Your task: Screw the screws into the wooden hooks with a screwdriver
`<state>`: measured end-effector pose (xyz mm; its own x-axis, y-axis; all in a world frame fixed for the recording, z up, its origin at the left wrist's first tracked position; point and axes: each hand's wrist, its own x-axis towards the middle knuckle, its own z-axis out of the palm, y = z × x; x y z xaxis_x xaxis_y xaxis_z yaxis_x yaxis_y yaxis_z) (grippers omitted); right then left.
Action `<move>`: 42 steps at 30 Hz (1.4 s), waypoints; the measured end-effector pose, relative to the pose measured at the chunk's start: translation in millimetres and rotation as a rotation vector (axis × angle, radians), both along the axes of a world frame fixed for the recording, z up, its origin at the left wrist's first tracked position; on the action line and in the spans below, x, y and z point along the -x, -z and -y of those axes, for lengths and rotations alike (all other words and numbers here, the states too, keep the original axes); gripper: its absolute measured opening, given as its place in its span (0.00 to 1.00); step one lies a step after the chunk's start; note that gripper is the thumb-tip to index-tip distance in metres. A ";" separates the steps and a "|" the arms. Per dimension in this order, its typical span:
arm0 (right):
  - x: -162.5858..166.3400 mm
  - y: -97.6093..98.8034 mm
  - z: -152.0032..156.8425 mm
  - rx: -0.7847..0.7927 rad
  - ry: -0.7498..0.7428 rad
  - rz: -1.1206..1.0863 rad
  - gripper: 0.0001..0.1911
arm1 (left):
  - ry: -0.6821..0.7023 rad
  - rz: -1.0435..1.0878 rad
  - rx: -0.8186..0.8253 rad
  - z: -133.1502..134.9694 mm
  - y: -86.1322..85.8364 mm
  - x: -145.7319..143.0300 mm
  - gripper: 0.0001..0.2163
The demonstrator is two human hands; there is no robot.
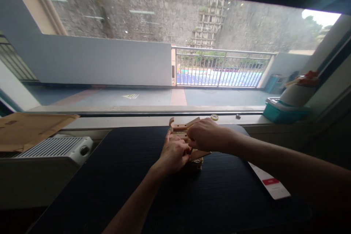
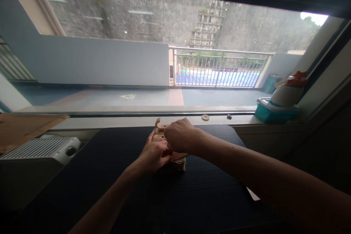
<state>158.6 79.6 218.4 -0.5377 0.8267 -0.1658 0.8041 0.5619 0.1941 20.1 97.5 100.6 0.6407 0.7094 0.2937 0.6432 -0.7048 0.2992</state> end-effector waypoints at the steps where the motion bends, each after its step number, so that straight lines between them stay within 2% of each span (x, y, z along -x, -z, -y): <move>1: -0.3 0.3 -0.6 0.001 -0.001 -0.002 0.09 | 0.003 -0.001 0.004 0.1 -0.4 0.0 0.06; 12: 2.1 -0.9 2.5 0.027 -0.016 0.017 0.08 | -0.011 -0.011 0.010 0.7 -1.9 -1.6 0.07; 17: 12.4 4.2 4.2 0.049 -0.051 0.022 0.06 | -0.011 0.006 -0.054 0.0 1.4 -1.5 0.06; 21: 13.0 11.0 -2.1 0.017 0.062 0.007 0.11 | -0.025 0.014 -0.073 1.1 1.9 -2.1 0.09; 24: 8.7 8.1 -5.0 0.037 0.135 0.019 0.14 | 0.001 -0.006 -0.044 0.7 1.0 -2.6 0.10; 30: 14.6 -6.8 7.2 0.145 0.099 0.054 0.11 | 0.001 -0.034 -0.058 -3.8 1.9 -3.4 0.10; 36: 32.4 3.9 16.7 0.072 0.140 0.035 0.15 | -0.017 -0.036 -0.069 1.4 0.4 -3.8 0.11; 39: 30.3 8.7 15.0 0.048 0.186 0.006 0.17 | -0.015 -0.047 -0.053 2.7 -0.9 -4.7 0.10; 42: 20.8 11.3 11.3 0.059 0.214 -0.023 0.14 | -0.011 -0.059 -0.031 2.4 -1.1 -5.4 0.08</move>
<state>137.8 68.3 207.2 -0.3557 0.9115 -0.2066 0.9100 0.3881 0.1459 25.5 95.1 101.7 0.6498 0.7074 0.2780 0.6666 -0.7062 0.2388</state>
